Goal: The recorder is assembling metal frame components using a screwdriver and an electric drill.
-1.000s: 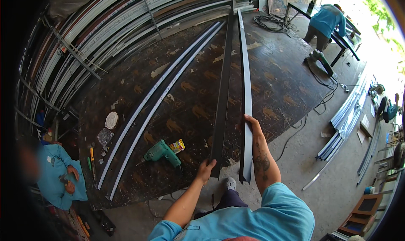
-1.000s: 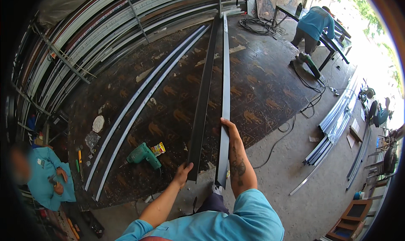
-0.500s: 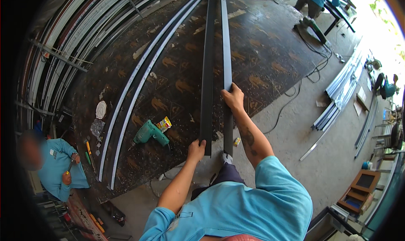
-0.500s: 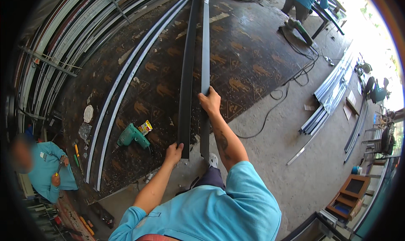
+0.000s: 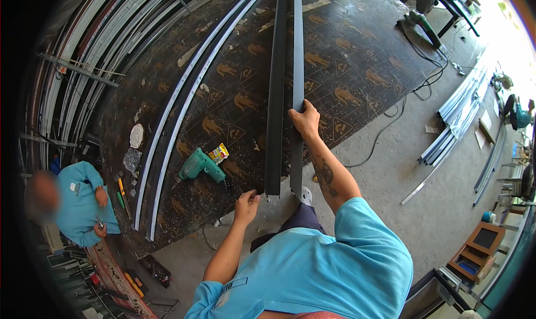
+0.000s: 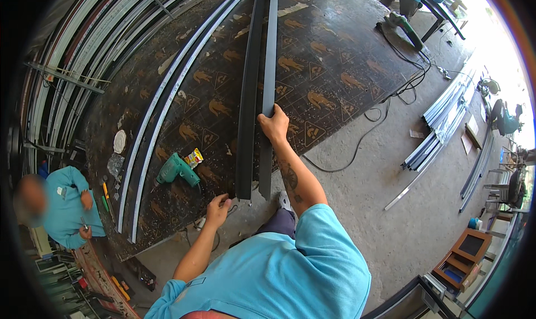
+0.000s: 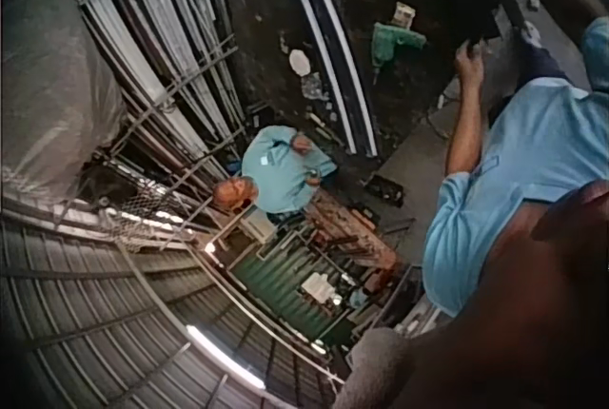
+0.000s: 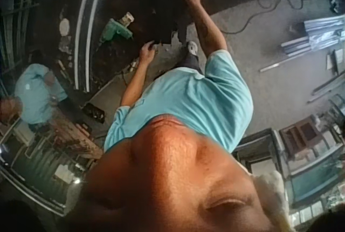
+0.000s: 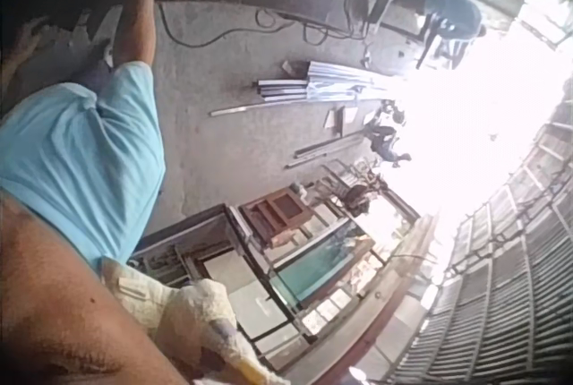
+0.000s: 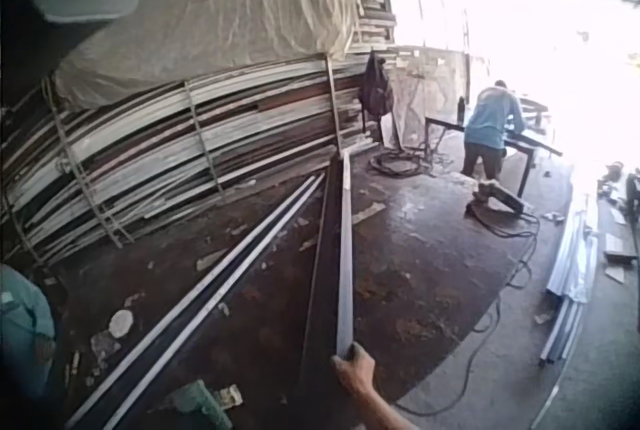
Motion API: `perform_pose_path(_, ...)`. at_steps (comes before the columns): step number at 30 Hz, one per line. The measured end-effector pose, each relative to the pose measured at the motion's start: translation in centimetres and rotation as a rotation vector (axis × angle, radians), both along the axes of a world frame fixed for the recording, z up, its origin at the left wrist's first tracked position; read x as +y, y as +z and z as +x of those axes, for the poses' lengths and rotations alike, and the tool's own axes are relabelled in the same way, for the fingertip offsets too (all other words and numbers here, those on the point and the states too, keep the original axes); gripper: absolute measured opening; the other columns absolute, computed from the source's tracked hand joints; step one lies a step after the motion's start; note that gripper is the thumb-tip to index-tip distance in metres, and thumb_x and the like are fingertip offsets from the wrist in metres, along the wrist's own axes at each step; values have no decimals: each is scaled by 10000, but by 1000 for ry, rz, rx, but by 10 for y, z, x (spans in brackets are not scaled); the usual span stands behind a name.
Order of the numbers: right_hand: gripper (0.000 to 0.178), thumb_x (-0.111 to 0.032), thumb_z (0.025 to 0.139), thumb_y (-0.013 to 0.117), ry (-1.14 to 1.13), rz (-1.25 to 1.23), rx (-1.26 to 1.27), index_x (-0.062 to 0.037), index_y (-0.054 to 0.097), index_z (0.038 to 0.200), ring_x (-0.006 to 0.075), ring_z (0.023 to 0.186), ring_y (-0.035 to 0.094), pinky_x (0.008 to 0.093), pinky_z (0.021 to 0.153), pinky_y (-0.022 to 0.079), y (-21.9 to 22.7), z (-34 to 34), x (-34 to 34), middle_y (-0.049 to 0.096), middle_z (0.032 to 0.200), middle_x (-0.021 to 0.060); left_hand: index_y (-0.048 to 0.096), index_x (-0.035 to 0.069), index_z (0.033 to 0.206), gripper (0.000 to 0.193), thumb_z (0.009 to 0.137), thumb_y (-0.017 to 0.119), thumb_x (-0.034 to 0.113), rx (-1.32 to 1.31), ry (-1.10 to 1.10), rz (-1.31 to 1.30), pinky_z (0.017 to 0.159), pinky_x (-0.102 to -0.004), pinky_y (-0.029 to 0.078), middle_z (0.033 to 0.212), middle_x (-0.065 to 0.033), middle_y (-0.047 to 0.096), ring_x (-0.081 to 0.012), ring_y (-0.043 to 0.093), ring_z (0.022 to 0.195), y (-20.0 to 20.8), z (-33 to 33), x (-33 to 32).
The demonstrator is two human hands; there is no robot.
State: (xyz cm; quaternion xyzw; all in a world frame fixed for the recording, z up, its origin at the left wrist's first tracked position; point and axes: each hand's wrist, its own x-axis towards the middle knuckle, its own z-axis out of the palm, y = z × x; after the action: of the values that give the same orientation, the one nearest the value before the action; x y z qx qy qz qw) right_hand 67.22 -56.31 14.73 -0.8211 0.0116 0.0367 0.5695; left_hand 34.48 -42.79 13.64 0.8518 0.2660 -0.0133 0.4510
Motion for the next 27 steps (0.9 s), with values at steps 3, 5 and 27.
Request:
perform_pose_path(3,567,-216,678,640,-27,-5,-8,62,583,1169,367,942,659,393,851,498,-3,-1,-1,668,979,261,625,-43,1152,360,895,655,206,-10,-11,-38,771,-318,533,1007,-172,675,-236,682,881,-5,-33,7)
perform_pose_path(5,591,-218,687,631,-20,1,24,51,565,1210,374,961,654,394,872,494,-7,-4,-3,666,999,265,603,-49,1187,390,904,652,214,-19,120,-188,777,-298,527,986,-147,681,-193,668,868,-7,-48,13)
perform_pose_path(27,234,-99,800,674,31,-570,-359,-22,687,1021,336,1090,582,412,941,452,-24,-285,5,624,1132,176,654,13,1081,263,919,663,220,-513,812,271,712,-261,498,900,-72,696,-110,644,805,1,-171,306)
